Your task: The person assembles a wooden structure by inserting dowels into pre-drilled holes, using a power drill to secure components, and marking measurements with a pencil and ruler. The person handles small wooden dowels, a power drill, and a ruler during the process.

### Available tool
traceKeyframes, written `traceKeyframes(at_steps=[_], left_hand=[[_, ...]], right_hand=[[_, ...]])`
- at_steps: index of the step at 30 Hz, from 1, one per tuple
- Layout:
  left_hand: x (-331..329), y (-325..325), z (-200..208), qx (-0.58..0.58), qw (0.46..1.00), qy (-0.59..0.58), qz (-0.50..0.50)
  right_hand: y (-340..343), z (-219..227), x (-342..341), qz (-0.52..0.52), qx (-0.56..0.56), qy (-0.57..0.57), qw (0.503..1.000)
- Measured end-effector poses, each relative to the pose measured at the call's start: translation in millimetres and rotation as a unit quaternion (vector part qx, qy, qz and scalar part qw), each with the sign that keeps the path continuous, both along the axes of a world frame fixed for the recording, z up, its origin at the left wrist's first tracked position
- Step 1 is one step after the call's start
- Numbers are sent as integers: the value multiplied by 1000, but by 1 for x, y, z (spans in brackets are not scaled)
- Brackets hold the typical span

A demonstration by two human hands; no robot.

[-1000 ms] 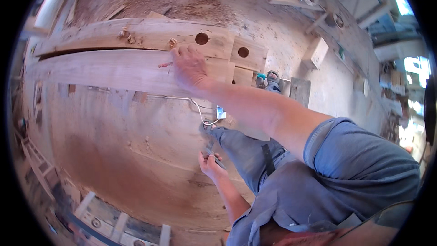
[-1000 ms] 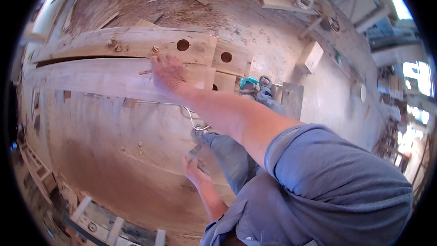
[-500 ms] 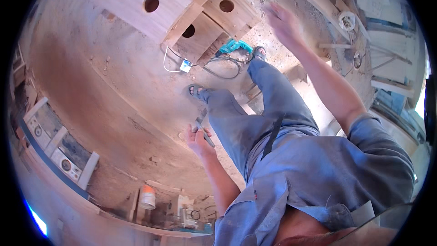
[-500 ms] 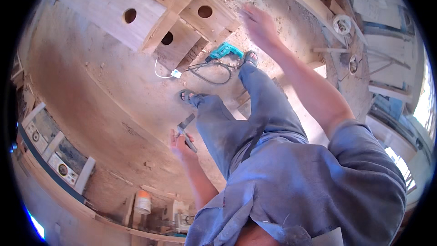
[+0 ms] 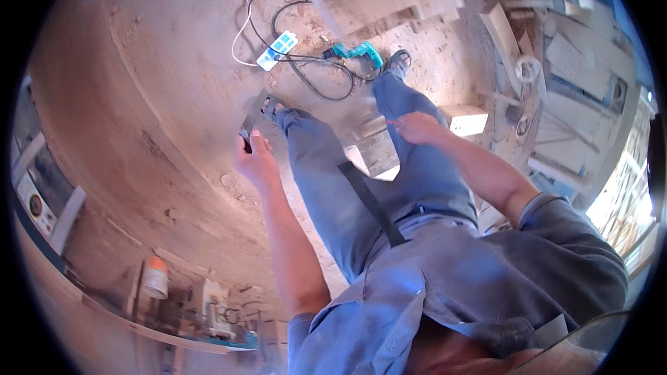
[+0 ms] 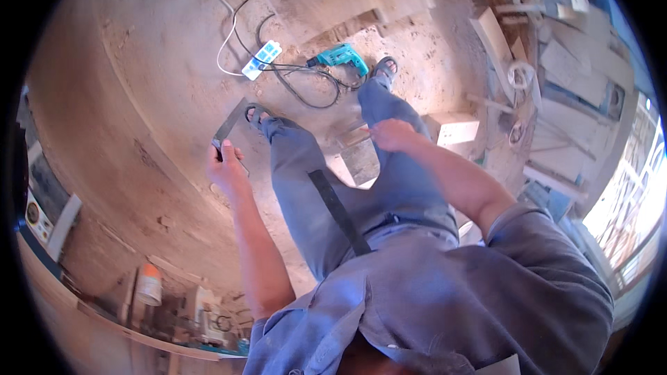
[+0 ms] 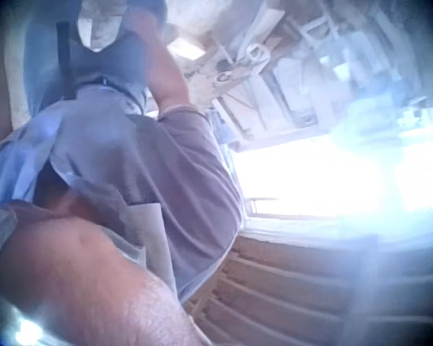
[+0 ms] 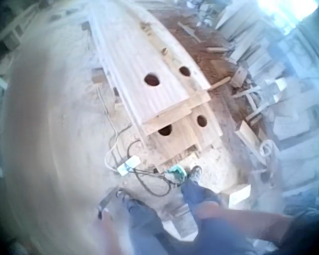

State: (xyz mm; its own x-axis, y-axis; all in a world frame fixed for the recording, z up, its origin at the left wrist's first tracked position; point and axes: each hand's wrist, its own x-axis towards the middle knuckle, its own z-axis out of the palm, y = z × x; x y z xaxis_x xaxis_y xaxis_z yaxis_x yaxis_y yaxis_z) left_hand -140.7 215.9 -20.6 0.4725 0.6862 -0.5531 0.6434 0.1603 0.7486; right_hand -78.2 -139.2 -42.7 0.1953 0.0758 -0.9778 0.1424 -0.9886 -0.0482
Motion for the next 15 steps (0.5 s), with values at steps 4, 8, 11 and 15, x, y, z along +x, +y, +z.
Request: traceKeyframes(at_steps=[4, 8, 11, 15], left_hand=[[-3, 0, -48, -4, 1000, -16, 4], [-10, -15, -115, -41, 997, -22, 58], [0, -26, -150, -47, 993, -49, 93], [3, -29, -178, -61, 980, -89, 167]], right_hand=[[1, -87, -17, 123, 25, 65, 990], [-13, -174, -36, 254, 14, 92, 963], [-26, -226, -49, 291, 58, 82, 952], [-65, -283, -74, 322, 140, 40, 936]])
